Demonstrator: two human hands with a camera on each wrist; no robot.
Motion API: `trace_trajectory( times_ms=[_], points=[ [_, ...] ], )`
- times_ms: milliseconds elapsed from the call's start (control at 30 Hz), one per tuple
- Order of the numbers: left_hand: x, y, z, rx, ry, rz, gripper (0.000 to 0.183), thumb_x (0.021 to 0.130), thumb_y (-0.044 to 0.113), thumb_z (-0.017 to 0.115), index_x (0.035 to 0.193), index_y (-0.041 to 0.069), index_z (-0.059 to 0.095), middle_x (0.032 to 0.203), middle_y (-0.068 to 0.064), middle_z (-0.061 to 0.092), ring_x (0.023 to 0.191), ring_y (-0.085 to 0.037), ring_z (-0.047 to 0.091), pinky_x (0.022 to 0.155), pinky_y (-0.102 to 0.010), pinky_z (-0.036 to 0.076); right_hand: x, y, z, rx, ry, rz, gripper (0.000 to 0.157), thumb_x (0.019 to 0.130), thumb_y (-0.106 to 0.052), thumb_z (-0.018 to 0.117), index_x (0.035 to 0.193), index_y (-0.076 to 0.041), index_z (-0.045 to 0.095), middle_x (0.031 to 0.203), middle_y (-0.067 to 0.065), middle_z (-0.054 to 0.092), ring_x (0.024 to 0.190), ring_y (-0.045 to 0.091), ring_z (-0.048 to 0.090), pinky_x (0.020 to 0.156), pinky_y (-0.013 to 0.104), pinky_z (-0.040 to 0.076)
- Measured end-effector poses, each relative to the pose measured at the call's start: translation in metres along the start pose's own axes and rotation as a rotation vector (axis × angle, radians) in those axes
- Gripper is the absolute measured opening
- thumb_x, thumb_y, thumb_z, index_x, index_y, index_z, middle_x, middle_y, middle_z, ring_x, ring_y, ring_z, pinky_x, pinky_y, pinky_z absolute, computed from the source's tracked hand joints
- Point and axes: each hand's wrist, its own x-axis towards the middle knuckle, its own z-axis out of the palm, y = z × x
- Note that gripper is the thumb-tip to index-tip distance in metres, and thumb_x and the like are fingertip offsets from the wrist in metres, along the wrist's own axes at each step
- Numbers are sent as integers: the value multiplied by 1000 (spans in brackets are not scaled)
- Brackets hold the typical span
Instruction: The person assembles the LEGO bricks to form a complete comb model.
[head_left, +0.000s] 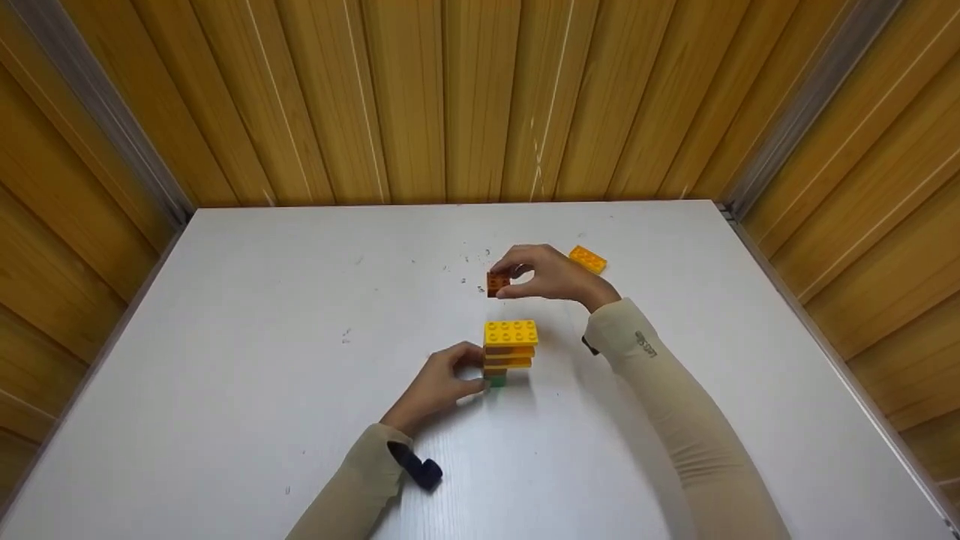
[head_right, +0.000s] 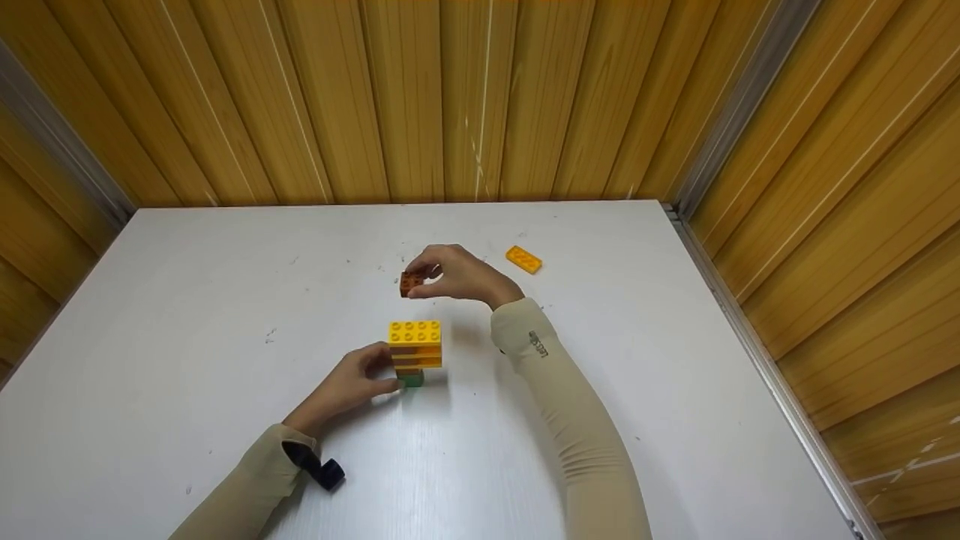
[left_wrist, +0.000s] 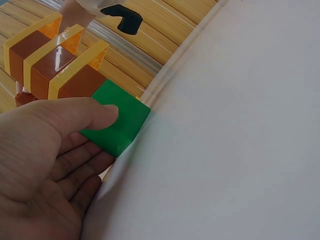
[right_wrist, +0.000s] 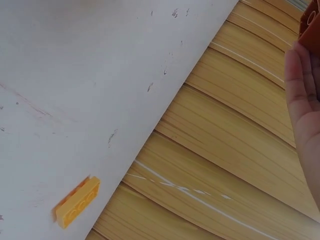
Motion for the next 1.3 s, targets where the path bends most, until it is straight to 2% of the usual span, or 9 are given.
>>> trace_trajectory(
  times_ms=[200,533,700,1000,1300],
  points=[
    [1,-1,0,1,-5,11,33,82,14,73,113,17,63,114,2,65,109,-17,58,103,-40,43,-5,-11,-1,-33,2,-70,34,85,-21,74,115,-8,68,109,7,66,99,20,61,92,43,52],
    [1,0,-1,9,-4,23,32,83,13,72,113,16,63,114,2,66,110,-16,58,103,-39,43,-12,-23,-1,-4,-17,-160,31,84,-23,75,111,-9,67,107,4,66,95,15,62,87,33,53],
    [1,0,-1,19,4,17,32,82,12,72,113,16,63,114,1,66,109,-16,59,104,-38,43,-15,-28,1,13,-32,-170,30,83,-21,76,109,-9,67,105,4,66,93,15,62,86,28,53],
    [0,-1,-1,33,6,27,33,82,14,73,113,15,62,114,1,66,110,-17,59,105,-40,42,-21,-39,6,39,-98,-135,30,80,-9,77,107,-3,66,106,11,65,93,20,61,87,29,52],
    [1,-1,0,26,10,34,32,82,12,72,113,15,63,114,1,66,109,-17,59,103,-38,44,-24,-40,9,58,-135,-138,28,80,-16,78,103,-7,66,104,6,66,91,16,61,85,25,52]
  ],
)
